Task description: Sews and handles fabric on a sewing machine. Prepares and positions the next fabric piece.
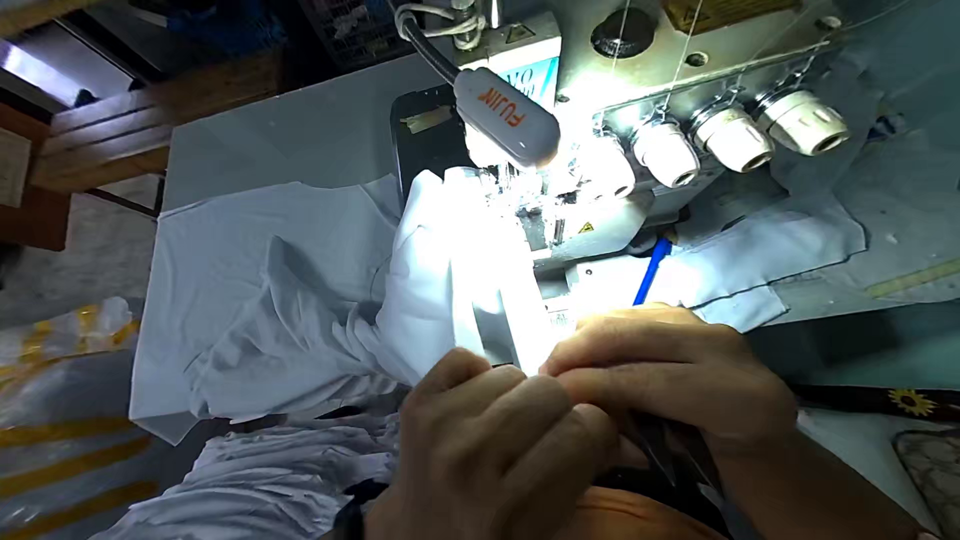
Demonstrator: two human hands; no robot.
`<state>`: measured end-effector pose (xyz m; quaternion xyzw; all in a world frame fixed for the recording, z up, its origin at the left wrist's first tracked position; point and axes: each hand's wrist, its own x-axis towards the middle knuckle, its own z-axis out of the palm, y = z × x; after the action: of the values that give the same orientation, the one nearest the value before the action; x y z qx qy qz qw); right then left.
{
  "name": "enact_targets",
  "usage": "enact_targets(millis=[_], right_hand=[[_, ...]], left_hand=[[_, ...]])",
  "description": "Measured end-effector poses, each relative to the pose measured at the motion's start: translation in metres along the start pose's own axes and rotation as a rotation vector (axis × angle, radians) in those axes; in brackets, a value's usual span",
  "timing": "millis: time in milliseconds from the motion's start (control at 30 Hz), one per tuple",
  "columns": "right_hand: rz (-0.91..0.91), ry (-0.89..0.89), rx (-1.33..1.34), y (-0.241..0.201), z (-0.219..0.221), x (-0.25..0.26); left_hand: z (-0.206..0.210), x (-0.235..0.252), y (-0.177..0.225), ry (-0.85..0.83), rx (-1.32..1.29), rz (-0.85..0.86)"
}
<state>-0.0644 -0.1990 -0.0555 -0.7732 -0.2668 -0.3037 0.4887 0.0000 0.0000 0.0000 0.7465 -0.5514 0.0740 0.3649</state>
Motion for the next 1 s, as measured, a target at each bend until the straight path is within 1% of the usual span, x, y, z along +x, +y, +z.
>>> enact_targets(millis=[33,100,133,200,233,267,400,500,567,600,667,733,800,833,900,1000], right_hand=[[0.038,0.030,0.001,0.000,0.002,-0.004],[0.131,0.063,0.067,0.000,0.007,-0.014],[0.172,0.056,0.089,0.000,0.010,-0.020],[0.241,-0.002,0.081,0.003,0.015,-0.034],[0.263,-0.032,0.063,0.006,0.016,-0.040],[0.280,-0.049,0.052,0.009,0.017,-0.044],[0.289,-0.074,0.087,0.008,0.022,-0.045],[0.303,-0.068,0.077,0.013,0.025,-0.042],[0.325,-0.034,0.057,0.018,0.027,-0.039],[0.341,-0.014,0.044,0.022,0.029,-0.038],[0.376,0.013,0.050,0.031,0.031,-0.036],[0.392,0.039,0.070,0.037,0.032,-0.035],[0.397,0.060,0.063,0.036,0.032,-0.032],[0.401,0.065,0.057,0.035,0.033,-0.032],[0.399,0.082,0.054,0.034,0.034,-0.032],[0.399,0.090,0.066,0.030,0.031,-0.035]], left_hand=[[0.011,-0.005,-0.004,0.024,0.013,-0.043],[0.032,-0.017,-0.025,0.018,0.238,-0.102],[0.042,-0.026,-0.046,0.038,0.380,-0.092],[0.053,-0.045,-0.089,0.145,0.588,-0.066],[0.051,-0.051,-0.104,0.190,0.642,-0.039],[0.047,-0.053,-0.110,0.222,0.657,0.000],[0.025,-0.045,-0.099,0.241,0.627,0.098],[0.015,-0.034,-0.098,0.255,0.652,0.149],[0.010,-0.027,-0.100,0.230,0.650,0.184],[0.008,-0.023,-0.099,0.190,0.632,0.186],[0.007,-0.014,-0.095,0.048,0.595,0.129],[0.006,-0.007,-0.089,-0.108,0.669,-0.016],[0.000,-0.001,-0.088,-0.177,0.729,-0.132],[-0.002,0.001,-0.088,-0.200,0.737,-0.160],[-0.004,0.003,-0.089,-0.208,0.720,-0.138],[0.000,-0.005,-0.085,-0.143,0.675,-0.045]])
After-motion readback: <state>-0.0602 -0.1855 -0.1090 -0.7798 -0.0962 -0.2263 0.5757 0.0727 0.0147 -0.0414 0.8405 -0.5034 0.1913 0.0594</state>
